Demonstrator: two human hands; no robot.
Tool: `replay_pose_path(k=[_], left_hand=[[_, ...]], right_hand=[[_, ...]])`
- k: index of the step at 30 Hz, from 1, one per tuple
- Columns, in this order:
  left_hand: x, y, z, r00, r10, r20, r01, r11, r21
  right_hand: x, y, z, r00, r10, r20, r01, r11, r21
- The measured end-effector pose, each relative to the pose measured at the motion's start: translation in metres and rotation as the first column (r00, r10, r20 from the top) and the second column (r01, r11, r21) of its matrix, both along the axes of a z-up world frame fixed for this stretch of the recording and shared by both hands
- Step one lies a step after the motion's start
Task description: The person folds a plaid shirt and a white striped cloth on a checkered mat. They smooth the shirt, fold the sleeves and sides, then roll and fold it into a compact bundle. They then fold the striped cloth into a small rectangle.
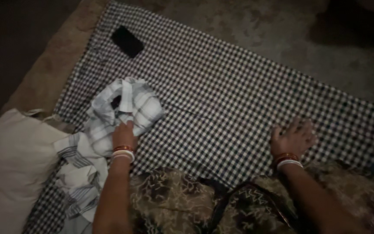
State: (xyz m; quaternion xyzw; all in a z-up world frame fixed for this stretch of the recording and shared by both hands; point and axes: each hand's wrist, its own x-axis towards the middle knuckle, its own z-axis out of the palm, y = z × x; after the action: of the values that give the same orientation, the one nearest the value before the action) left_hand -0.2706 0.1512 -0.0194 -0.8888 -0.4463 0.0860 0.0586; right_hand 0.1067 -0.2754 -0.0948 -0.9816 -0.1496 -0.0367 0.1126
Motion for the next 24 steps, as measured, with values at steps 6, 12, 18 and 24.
replay_pose_path(k=[6, 12, 18, 24], left_hand=[[0.019, -0.013, 0.023, 0.997, -0.034, 0.074, 0.037, 0.999, -0.033], [0.033, -0.001, 0.012, 0.977, 0.130, 0.168, -0.127, 0.992, -0.025], [0.037, 0.019, -0.001, 0.855, 0.180, 0.485, -0.224, 0.974, 0.032], [0.039, 0.008, -0.019, 0.884, 0.226, 0.409, -0.181, 0.972, -0.148]], right_hand=[[0.006, -0.004, -0.016, 0.999, -0.002, 0.033, 0.001, 1.000, 0.011], [0.006, -0.004, -0.020, 1.000, -0.001, 0.029, 0.000, 1.000, 0.030], [0.002, -0.003, -0.010, 1.000, 0.013, -0.018, -0.012, 0.998, 0.067], [-0.007, -0.001, 0.012, 0.996, 0.038, -0.087, -0.023, 0.986, 0.165]])
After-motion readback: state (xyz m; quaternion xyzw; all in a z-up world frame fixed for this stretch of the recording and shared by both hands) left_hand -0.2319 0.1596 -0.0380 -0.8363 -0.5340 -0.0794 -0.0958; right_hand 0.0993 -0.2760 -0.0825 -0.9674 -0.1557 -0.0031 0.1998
